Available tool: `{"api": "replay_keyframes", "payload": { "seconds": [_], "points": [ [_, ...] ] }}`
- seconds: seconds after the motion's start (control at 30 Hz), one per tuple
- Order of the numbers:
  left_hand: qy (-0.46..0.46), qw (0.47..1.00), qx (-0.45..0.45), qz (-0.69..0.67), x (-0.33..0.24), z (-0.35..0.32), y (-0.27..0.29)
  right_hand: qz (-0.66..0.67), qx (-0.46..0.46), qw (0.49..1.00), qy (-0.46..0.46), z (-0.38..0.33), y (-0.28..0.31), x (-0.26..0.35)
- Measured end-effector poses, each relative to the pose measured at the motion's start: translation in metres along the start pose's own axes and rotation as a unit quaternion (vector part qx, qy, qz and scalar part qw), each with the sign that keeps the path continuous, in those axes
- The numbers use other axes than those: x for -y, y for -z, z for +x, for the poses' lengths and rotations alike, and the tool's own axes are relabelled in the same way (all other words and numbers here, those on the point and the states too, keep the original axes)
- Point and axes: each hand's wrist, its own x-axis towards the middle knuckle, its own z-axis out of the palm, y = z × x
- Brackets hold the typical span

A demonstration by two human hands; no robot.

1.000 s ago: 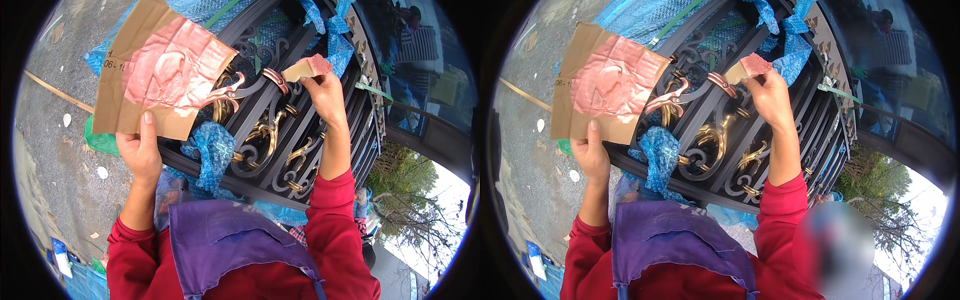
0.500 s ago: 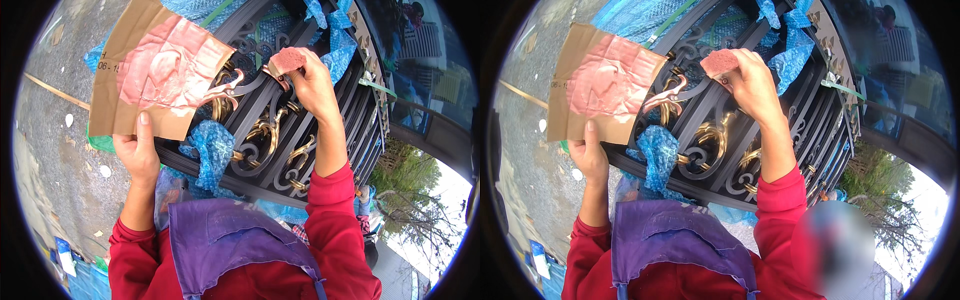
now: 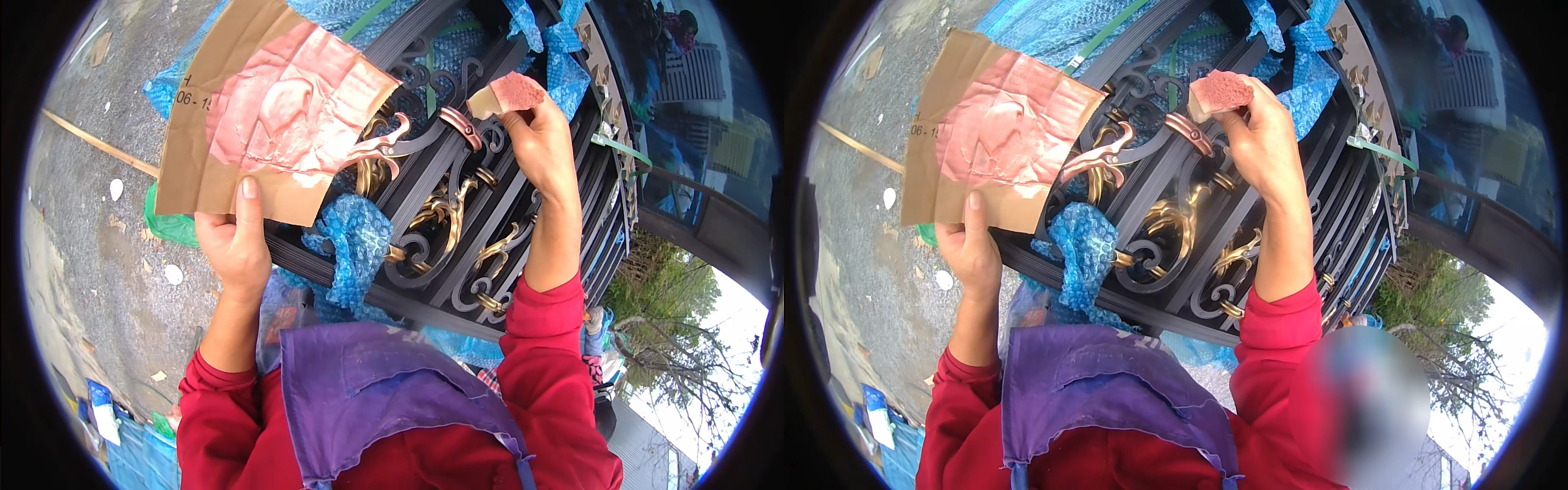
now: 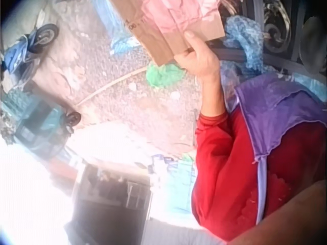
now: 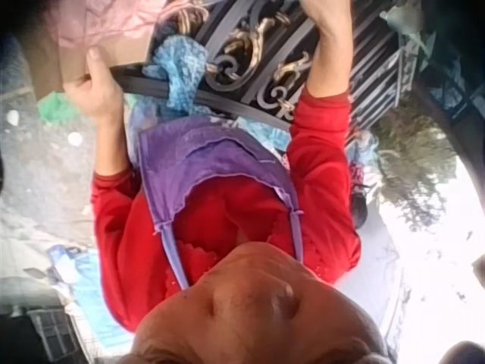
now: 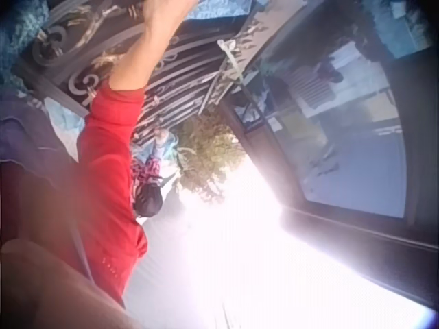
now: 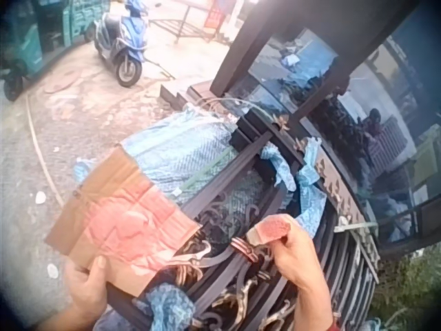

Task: The person applies pink paint to ornate metal gate sections using a sponge, repeatedly dipping the sponge into paint on a cardboard palette. The person works on multiple gate sections laid out on the ground, focusing on decorative scrollwork and vertical bars.

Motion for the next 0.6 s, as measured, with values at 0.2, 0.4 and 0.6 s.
{"api": "replay_keyframes", "payload": {
  "seconds": [0.2, 0.4, 0.6],
  "points": [
    [-0.001, 1.000, -0.009, -0.008, 0.000, 0.002, -0.003, -0.059, -0.022, 0.998, 0.004, -0.015, -0.012, 0.000],
    [-0.013, 1.000, 0.001, -0.024, 0.003, 0.005, -0.002, 0.153, -0.099, 0.982, -0.058, -0.045, -0.004, -0.008],
    [-0.031, 0.998, -0.007, -0.054, 0.003, 0.008, -0.004, 0.266, -0.067, 0.960, -0.054, -0.069, -0.046, 0.006]
  ]
}}
